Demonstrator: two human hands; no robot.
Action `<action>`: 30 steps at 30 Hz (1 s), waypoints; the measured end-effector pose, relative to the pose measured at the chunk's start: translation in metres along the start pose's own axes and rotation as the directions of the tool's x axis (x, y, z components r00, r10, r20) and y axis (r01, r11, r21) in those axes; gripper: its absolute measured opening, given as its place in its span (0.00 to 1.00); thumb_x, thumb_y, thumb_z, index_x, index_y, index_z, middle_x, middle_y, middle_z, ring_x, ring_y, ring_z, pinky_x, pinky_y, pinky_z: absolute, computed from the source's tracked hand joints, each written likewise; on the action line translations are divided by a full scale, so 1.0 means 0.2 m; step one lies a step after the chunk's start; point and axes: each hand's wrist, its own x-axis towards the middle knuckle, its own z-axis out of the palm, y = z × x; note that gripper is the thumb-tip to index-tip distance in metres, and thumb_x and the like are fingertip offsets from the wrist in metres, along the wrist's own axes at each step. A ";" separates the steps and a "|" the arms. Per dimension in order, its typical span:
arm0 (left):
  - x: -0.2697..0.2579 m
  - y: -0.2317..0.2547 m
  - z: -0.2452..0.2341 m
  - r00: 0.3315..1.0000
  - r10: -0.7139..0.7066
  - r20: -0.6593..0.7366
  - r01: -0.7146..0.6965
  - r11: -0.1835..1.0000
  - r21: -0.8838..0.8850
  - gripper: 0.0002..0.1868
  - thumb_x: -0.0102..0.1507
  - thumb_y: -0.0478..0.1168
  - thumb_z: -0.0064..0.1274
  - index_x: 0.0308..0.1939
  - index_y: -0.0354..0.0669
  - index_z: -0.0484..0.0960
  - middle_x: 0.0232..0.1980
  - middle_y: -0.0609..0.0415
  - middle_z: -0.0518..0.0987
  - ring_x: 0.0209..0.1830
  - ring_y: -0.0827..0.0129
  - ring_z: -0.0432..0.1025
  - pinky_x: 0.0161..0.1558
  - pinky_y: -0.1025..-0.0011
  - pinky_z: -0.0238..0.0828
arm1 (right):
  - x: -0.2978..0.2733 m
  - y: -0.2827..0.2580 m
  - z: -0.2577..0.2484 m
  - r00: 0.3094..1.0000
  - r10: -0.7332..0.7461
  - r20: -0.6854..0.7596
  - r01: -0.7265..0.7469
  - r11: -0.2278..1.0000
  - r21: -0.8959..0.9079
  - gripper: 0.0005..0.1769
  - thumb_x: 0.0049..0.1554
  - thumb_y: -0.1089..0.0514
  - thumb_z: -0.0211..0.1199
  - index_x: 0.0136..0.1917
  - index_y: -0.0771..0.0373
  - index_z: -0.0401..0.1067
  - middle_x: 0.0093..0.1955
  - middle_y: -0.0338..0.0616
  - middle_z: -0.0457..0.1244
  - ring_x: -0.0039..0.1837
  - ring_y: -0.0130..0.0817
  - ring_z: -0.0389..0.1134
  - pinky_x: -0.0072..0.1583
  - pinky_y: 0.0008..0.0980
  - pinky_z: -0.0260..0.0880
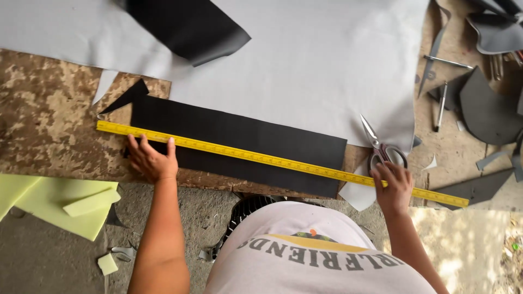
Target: The person measures a black sheet of material with a yellow ruler and marks it with a pen. They then use a small textured template to trace multiple shapes onto the sheet. Finally, they use scissors to cut out the marked shapes from the black material.
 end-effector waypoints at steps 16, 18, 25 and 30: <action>0.02 0.03 -0.07 1.000 -0.002 0.017 0.003 0.999 -0.038 0.39 0.62 0.61 0.63 0.67 0.43 0.69 0.76 0.42 0.62 0.73 0.44 0.59 0.59 0.37 0.57 | 0.21 0.47 0.13 0.782 0.574 0.242 -0.614 0.778 0.135 0.21 0.61 0.40 0.73 0.58 0.55 0.80 0.47 0.50 0.68 0.53 0.55 0.71 0.56 0.50 0.70; 0.03 0.06 -0.08 1.000 -0.008 0.002 0.008 0.999 -0.035 0.38 0.63 0.60 0.63 0.67 0.42 0.69 0.76 0.41 0.62 0.73 0.44 0.59 0.59 0.38 0.57 | 0.31 0.67 0.17 0.843 0.529 0.101 -0.537 0.839 0.088 0.16 0.63 0.43 0.73 0.57 0.54 0.81 0.45 0.49 0.67 0.52 0.54 0.70 0.55 0.50 0.70; 0.00 0.07 -0.02 0.981 -0.190 0.047 0.192 0.980 -0.047 0.41 0.56 0.62 0.67 0.66 0.42 0.76 0.78 0.42 0.61 0.75 0.43 0.59 0.68 0.39 0.48 | 0.65 1.21 0.41 0.838 0.474 0.271 -0.474 0.878 -0.069 0.18 0.61 0.49 0.70 0.58 0.63 0.78 0.52 0.53 0.71 0.51 0.54 0.71 0.51 0.46 0.68; 0.04 0.07 -0.11 0.949 -0.261 0.180 0.275 0.959 -0.062 0.45 0.60 0.70 0.53 0.72 0.45 0.68 0.82 0.48 0.53 0.80 0.49 0.51 0.73 0.36 0.40 | 0.83 1.28 0.97 0.985 0.062 0.163 -0.125 0.904 0.409 0.12 0.79 0.65 0.65 0.66 0.80 0.73 0.65 0.66 0.67 0.67 0.56 0.68 0.66 0.46 0.66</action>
